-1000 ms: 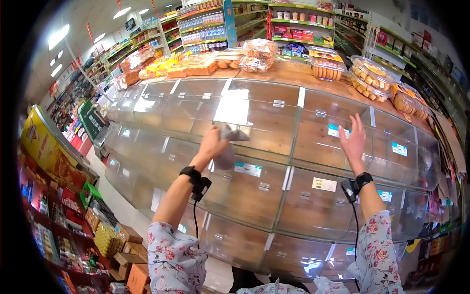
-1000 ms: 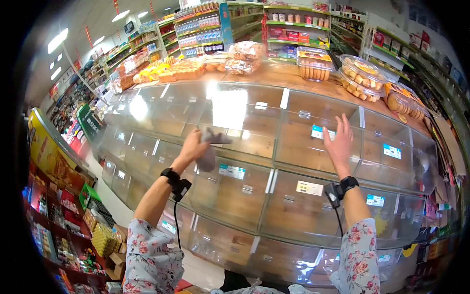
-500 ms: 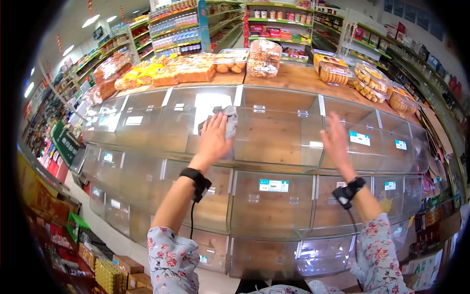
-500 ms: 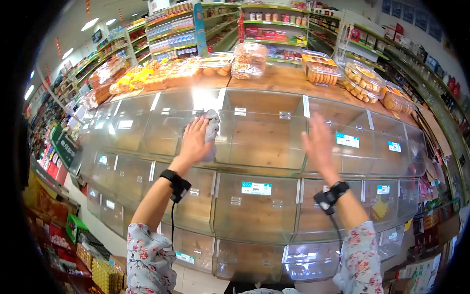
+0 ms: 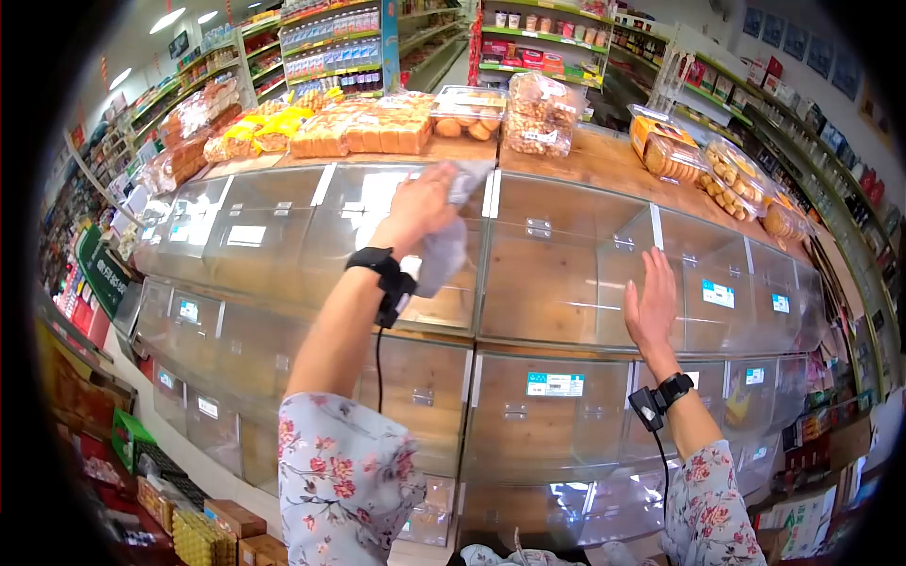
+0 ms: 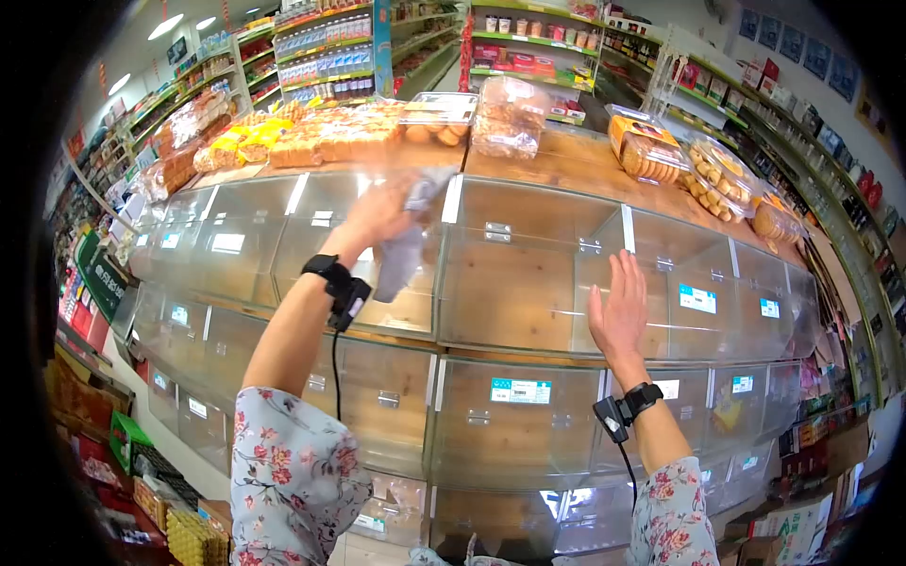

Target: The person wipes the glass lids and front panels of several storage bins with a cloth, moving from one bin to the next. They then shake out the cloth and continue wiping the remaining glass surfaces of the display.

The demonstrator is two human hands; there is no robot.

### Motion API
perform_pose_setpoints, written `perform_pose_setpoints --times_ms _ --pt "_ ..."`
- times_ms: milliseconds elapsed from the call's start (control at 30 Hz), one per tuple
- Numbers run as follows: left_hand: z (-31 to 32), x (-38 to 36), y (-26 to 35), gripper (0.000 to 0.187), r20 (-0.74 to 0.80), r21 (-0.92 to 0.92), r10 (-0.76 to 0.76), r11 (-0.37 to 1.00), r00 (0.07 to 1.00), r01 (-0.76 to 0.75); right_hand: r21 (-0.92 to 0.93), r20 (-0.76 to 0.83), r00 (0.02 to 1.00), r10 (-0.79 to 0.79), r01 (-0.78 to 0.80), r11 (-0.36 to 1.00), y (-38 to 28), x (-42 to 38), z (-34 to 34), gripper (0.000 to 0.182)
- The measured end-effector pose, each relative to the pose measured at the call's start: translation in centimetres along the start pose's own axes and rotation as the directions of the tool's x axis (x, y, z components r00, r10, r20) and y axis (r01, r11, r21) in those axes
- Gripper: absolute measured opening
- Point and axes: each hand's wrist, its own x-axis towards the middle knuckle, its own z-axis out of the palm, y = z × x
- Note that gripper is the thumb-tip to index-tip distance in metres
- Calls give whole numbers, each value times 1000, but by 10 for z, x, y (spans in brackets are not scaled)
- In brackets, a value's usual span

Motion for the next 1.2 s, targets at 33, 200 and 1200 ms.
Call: perform_pose_setpoints --times_ms 33,200,1200 --pt "-17 -14 -9 70 -64 99 -83 991 995 89 -4 -3 1000 0 0 1000 0 -1 0 55" --pt "-26 -23 -132 55 -277 -28 -351 934 894 357 -27 -27 999 -21 20 999 1 1 -2 55" --pt "-35 -123 -126 64 -149 310 13 950 989 35 -23 -49 999 -16 15 1000 -5 0 1 51"
